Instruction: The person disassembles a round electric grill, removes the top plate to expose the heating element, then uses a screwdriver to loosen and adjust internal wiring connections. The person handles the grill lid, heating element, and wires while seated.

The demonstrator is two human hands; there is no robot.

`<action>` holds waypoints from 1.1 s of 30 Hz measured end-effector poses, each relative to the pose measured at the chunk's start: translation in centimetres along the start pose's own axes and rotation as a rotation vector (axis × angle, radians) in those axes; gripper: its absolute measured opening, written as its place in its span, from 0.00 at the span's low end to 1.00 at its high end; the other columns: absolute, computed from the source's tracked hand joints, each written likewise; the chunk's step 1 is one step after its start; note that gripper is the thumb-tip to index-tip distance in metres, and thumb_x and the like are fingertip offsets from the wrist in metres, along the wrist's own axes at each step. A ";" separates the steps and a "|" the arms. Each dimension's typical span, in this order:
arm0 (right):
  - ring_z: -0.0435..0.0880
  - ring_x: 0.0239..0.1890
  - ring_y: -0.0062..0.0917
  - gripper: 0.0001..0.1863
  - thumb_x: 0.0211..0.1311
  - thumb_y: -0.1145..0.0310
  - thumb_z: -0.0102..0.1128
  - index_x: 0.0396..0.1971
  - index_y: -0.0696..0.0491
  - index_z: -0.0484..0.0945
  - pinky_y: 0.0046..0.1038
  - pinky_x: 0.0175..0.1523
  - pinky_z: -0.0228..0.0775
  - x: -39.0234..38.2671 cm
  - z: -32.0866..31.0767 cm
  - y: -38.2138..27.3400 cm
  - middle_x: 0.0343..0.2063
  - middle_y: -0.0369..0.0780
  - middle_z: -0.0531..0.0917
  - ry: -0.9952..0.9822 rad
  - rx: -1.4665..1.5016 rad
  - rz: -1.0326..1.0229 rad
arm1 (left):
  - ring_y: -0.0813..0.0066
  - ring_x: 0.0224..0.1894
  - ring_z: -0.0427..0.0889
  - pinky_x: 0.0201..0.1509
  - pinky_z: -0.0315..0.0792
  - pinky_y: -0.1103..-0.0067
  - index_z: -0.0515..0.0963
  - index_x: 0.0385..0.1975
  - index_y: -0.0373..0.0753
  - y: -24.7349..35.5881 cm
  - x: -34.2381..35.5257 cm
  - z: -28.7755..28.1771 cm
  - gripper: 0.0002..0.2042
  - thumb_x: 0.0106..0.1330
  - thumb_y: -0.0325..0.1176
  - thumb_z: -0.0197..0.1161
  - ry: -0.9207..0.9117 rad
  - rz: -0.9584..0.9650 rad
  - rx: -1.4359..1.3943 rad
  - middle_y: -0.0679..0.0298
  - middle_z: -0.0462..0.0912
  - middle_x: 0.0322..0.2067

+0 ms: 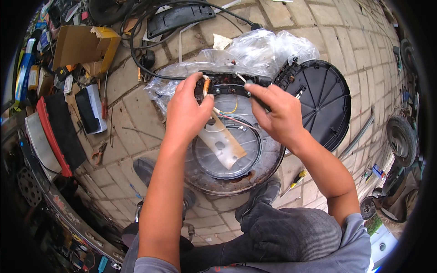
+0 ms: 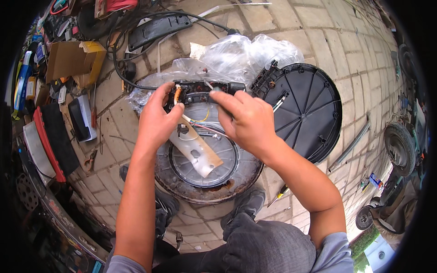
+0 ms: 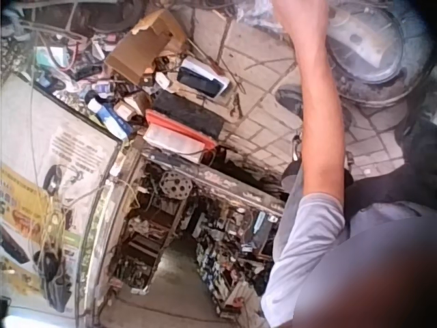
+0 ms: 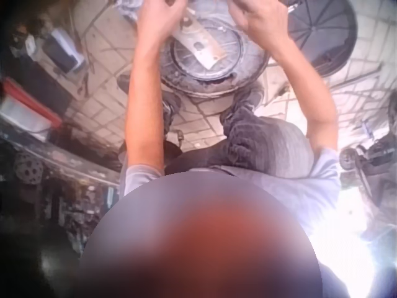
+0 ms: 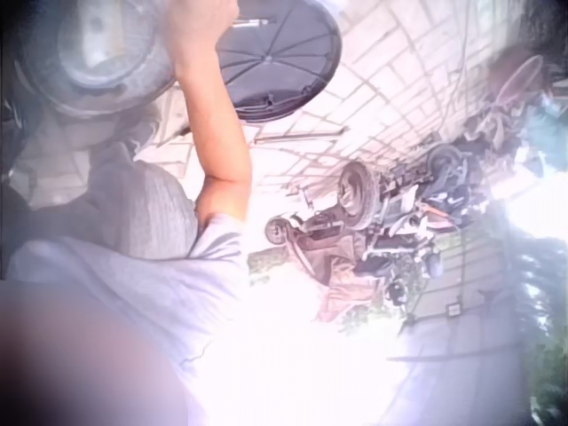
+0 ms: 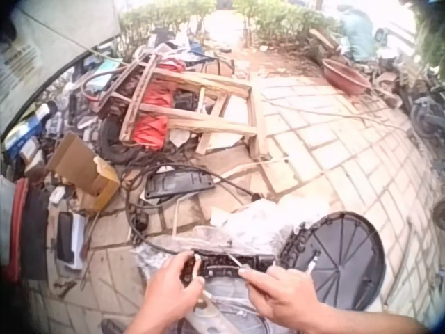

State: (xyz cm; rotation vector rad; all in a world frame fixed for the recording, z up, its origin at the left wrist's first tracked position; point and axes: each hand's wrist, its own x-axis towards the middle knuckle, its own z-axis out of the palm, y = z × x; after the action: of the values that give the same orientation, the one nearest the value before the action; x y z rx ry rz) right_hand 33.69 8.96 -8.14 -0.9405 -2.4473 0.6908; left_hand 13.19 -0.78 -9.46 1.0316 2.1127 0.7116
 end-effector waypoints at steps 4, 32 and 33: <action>0.78 0.19 0.32 0.18 0.50 0.70 0.70 0.45 0.42 0.86 0.34 0.25 0.70 -0.6 -0.4 0.2 0.20 0.35 0.74 -0.146 -0.096 -0.097 | 0.48 0.58 0.79 0.62 0.73 0.64 0.73 0.61 0.38 0.1 0.1 0.1 0.27 0.60 0.34 0.66 -0.005 0.003 -0.005 0.50 0.79 0.57; 0.77 0.21 0.30 0.12 0.53 0.67 0.71 0.40 0.44 0.84 0.33 0.25 0.64 0.9 -1.8 -1.3 0.22 0.34 0.73 -0.065 -0.132 -0.107 | 0.47 0.57 0.80 0.62 0.73 0.64 0.74 0.60 0.37 0.1 0.2 0.2 0.26 0.60 0.34 0.66 -0.002 0.018 0.010 0.49 0.79 0.56; 0.78 0.21 0.30 0.12 0.53 0.67 0.71 0.39 0.44 0.84 0.33 0.26 0.64 0.9 -2.0 -1.2 0.22 0.34 0.73 -0.070 -0.104 -0.090 | 0.47 0.57 0.80 0.62 0.73 0.64 0.74 0.60 0.37 0.1 0.2 0.1 0.26 0.60 0.34 0.66 -0.004 0.012 0.011 0.49 0.79 0.56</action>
State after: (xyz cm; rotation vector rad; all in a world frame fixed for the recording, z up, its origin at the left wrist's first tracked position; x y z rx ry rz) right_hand 33.53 9.42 -5.63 -0.8509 -2.5920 0.5791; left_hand 13.28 -0.55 -9.52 1.0512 2.1113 0.7038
